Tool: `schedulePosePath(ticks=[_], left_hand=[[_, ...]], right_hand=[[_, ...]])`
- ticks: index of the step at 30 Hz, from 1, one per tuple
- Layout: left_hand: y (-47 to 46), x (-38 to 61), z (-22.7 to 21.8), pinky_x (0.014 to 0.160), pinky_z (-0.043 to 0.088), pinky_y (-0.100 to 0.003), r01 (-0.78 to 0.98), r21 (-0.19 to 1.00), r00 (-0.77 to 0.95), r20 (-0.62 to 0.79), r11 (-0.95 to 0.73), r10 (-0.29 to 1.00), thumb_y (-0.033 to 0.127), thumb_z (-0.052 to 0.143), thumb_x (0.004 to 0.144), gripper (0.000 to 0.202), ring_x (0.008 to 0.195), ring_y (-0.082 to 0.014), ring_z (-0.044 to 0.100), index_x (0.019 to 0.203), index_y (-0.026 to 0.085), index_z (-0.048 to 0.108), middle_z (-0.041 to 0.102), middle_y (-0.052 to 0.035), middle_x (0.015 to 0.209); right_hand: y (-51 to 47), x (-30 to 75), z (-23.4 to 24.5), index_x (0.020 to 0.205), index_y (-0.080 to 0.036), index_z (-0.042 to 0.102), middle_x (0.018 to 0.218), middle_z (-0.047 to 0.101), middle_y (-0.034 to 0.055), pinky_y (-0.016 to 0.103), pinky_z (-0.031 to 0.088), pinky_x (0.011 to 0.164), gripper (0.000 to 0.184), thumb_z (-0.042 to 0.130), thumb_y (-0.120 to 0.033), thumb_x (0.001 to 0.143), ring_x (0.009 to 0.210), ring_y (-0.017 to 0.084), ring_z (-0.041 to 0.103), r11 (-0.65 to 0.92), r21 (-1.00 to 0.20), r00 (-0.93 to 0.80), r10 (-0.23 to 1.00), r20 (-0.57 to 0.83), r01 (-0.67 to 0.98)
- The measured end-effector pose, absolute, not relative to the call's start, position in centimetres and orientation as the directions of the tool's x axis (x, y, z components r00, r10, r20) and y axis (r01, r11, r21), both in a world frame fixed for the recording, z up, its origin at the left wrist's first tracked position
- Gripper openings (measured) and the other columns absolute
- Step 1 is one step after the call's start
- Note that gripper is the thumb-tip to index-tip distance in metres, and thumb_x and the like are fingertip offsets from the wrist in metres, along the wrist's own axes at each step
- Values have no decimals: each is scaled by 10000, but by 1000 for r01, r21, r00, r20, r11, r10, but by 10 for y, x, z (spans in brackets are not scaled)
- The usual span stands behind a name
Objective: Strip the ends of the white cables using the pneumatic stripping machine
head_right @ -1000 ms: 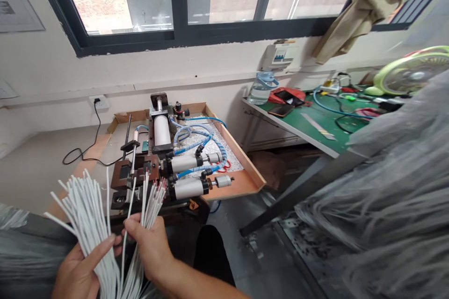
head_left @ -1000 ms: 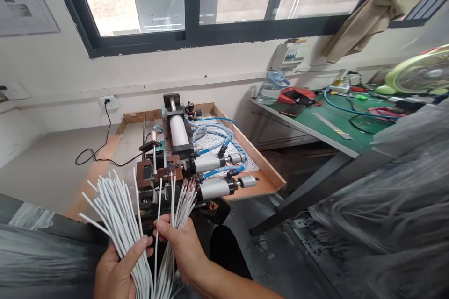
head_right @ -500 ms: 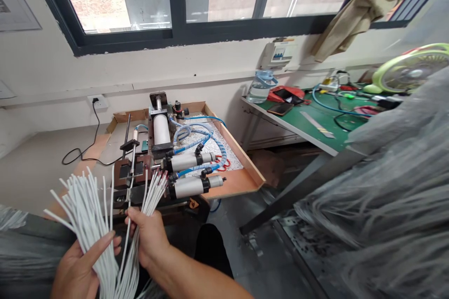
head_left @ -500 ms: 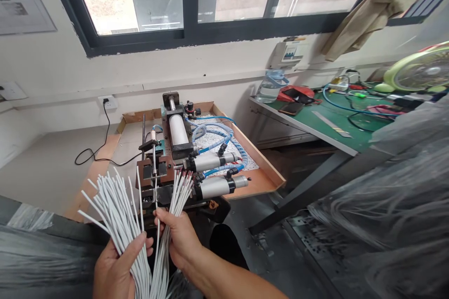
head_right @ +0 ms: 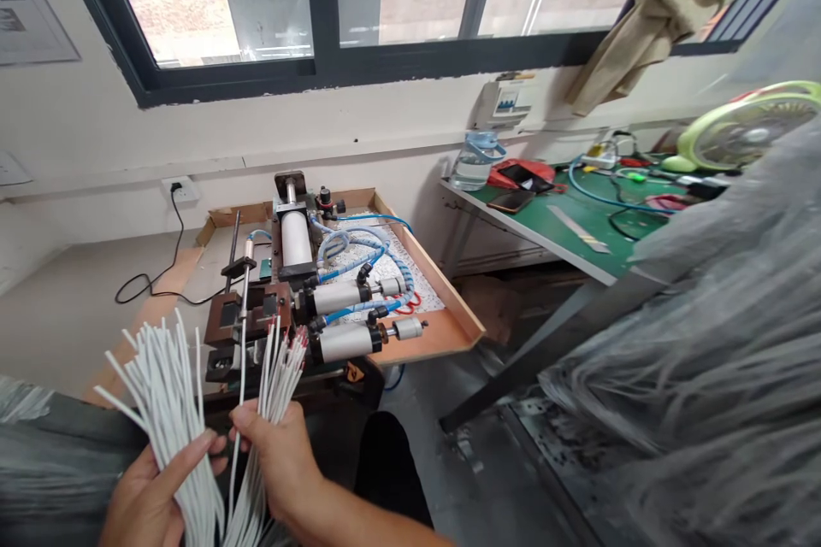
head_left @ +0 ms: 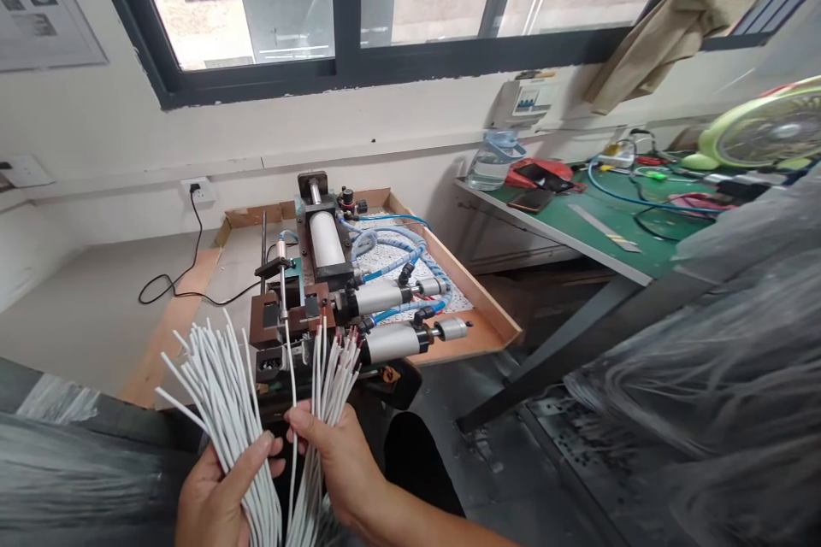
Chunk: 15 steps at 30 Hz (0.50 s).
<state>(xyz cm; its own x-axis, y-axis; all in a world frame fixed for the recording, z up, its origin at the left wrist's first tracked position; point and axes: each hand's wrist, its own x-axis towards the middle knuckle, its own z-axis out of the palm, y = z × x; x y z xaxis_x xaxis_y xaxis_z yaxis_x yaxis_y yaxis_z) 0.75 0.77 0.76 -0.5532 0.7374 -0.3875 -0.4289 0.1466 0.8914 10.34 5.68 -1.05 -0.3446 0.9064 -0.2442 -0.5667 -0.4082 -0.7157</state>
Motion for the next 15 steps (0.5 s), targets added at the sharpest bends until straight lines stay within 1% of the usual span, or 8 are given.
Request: schedulePosePath(ticks=[3,7,10,11,13,15], left_hand=[[7,6,6,593,474,-291,-422,894,-565,-387,147,729,192,687,528,237,611,-165,580,742,129,609,649,-45,649],[8,9,7,596,481,-303,-425,896,-573,-376,129,728,182,692,513,241,590,-161,580,735,128,615,645,-37,640],[8,11,9,571,483,-294,-415,902,-592,-367,118,718,176,699,495,240,557,-156,577,715,130,615,639,-26,611],[8,12,9,562,482,-289,-412,904,-597,-365,117,715,175,701,491,242,552,-157,578,713,132,615,638,-24,607],[8,12,10,560,481,-287,-414,902,-592,-368,122,717,172,703,487,254,556,-162,583,724,137,618,645,-25,622],[8,13,11,588,480,-298,-432,894,-569,-373,119,733,167,702,491,291,595,-177,593,769,145,623,657,-32,664]], right_hand=[[58,106,-12,587,-101,587,475,522,-5,204,331,485,156,645,-246,585,441,71,413,-418,-731,-353,900,-254,-540],[63,105,-9,568,-97,585,450,509,-8,202,301,467,157,649,-239,555,421,69,396,-456,-714,-360,884,-298,-532],[66,103,-7,566,-94,582,443,491,-18,196,292,464,158,646,-237,550,417,61,385,-481,-693,-378,872,-312,-538],[68,102,-6,581,-96,583,448,485,-24,195,296,464,161,648,-240,548,418,60,385,-499,-676,-403,861,-311,-543],[69,101,-4,620,-109,582,460,481,-32,203,312,455,186,656,-260,541,415,67,396,-560,-633,-510,811,-286,-534],[68,101,-4,624,-114,573,467,492,-24,216,327,441,208,670,-271,528,406,81,414,-600,-628,-614,753,-235,-496]])
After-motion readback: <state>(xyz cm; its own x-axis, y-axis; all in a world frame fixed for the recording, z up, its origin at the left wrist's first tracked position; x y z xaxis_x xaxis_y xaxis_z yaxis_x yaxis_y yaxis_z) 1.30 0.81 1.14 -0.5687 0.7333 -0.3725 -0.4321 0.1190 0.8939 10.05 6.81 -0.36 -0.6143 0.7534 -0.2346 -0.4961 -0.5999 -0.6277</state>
